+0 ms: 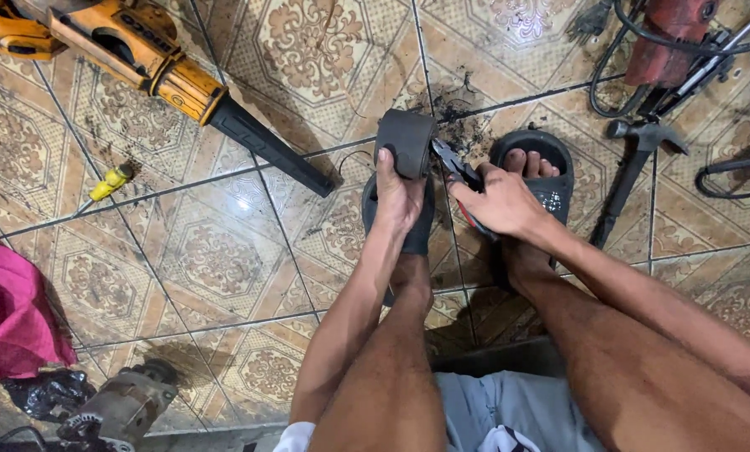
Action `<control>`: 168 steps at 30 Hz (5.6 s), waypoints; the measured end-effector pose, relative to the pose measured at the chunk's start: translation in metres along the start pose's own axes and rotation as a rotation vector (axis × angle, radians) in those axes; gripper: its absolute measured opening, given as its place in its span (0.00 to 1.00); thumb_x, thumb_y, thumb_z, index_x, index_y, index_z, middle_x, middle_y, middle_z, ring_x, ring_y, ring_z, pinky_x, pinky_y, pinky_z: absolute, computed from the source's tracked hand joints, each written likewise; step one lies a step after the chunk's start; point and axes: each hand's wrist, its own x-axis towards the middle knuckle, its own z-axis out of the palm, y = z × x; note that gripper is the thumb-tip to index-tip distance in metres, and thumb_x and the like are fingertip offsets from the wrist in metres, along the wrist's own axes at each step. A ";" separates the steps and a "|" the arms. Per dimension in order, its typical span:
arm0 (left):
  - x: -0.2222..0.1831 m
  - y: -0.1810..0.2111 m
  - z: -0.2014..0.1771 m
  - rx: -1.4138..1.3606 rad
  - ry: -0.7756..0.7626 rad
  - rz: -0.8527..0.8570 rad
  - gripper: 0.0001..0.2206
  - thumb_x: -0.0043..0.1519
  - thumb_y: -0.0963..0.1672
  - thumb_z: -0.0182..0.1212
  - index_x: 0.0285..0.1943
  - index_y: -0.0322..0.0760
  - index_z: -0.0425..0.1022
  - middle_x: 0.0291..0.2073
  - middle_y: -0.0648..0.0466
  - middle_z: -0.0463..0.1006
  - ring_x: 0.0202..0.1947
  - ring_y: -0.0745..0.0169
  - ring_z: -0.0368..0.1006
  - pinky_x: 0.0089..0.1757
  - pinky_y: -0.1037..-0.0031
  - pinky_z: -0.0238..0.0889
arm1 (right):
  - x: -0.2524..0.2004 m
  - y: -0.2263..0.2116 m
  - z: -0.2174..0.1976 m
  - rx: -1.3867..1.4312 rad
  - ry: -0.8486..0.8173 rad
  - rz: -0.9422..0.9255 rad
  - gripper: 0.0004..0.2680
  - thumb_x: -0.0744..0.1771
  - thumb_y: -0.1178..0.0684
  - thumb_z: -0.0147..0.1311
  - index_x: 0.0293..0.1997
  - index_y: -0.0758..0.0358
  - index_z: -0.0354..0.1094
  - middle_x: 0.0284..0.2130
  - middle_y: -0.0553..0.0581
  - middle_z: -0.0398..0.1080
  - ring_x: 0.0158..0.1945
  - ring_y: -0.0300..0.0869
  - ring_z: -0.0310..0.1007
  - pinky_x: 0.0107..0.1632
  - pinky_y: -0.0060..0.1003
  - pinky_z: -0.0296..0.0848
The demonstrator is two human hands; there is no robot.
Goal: Removing copper wire windings from a motor stator using pliers
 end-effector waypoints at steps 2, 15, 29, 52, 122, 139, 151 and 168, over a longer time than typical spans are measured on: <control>-0.002 0.001 0.005 -0.004 0.022 0.022 0.31 0.61 0.57 0.69 0.71 0.50 0.67 0.69 0.45 0.67 0.64 0.41 0.67 0.63 0.38 0.61 | 0.005 0.005 0.002 -0.002 -0.006 0.001 0.24 0.63 0.30 0.54 0.47 0.67 0.73 0.42 0.78 0.75 0.57 0.69 0.72 0.56 0.62 0.69; 0.001 -0.007 -0.010 0.037 -0.084 0.078 0.27 0.63 0.55 0.70 0.68 0.45 0.72 0.65 0.42 0.71 0.64 0.37 0.68 0.63 0.36 0.60 | 0.010 0.012 0.011 0.168 -0.067 0.091 0.19 0.61 0.33 0.58 0.30 0.63 0.75 0.28 0.69 0.76 0.46 0.61 0.78 0.48 0.56 0.73; -0.015 0.005 0.014 -0.056 -0.041 0.025 0.29 0.62 0.56 0.69 0.69 0.43 0.70 0.65 0.40 0.71 0.64 0.41 0.68 0.65 0.41 0.60 | 0.001 0.013 0.012 0.414 -0.122 0.068 0.18 0.61 0.44 0.58 0.45 0.71 0.72 0.35 0.73 0.69 0.44 0.60 0.71 0.41 0.56 0.71; -0.018 0.008 0.003 0.088 -0.100 -0.024 0.33 0.60 0.61 0.65 0.68 0.43 0.71 0.63 0.45 0.74 0.62 0.42 0.71 0.63 0.43 0.63 | 0.004 0.008 0.016 0.327 -0.153 0.078 0.21 0.58 0.37 0.66 0.36 0.71 0.74 0.24 0.68 0.68 0.32 0.57 0.74 0.29 0.50 0.72; -0.061 0.078 0.124 0.337 0.015 -0.186 0.47 0.58 0.64 0.54 0.80 0.37 0.46 0.75 0.32 0.47 0.74 0.26 0.48 0.69 0.38 0.47 | 0.010 0.066 -0.005 -0.549 0.310 -0.470 0.13 0.62 0.41 0.60 0.40 0.57 0.73 0.36 0.69 0.76 0.44 0.70 0.77 0.47 0.64 0.71; -0.035 0.077 0.106 0.177 0.219 -0.296 0.51 0.48 0.68 0.65 0.73 0.36 0.61 0.69 0.35 0.62 0.66 0.35 0.64 0.62 0.52 0.63 | 0.006 0.064 0.000 -0.366 0.387 -0.978 0.12 0.64 0.44 0.58 0.37 0.62 0.66 0.41 0.66 0.73 0.43 0.64 0.77 0.47 0.54 0.75; -0.054 0.083 0.119 0.227 0.134 -0.234 0.51 0.53 0.65 0.65 0.77 0.33 0.55 0.72 0.30 0.52 0.71 0.26 0.55 0.64 0.44 0.56 | -0.033 0.035 -0.017 -0.291 0.390 -0.768 0.10 0.67 0.48 0.58 0.33 0.65 0.68 0.25 0.70 0.73 0.35 0.67 0.76 0.43 0.58 0.73; -0.036 0.061 0.090 0.189 0.244 -0.179 0.44 0.52 0.62 0.71 0.66 0.29 0.65 0.57 0.33 0.69 0.55 0.25 0.71 0.46 0.45 0.74 | -0.033 0.035 -0.021 -0.194 0.478 -1.057 0.13 0.68 0.47 0.54 0.50 0.66 0.74 0.34 0.67 0.73 0.34 0.65 0.74 0.38 0.56 0.73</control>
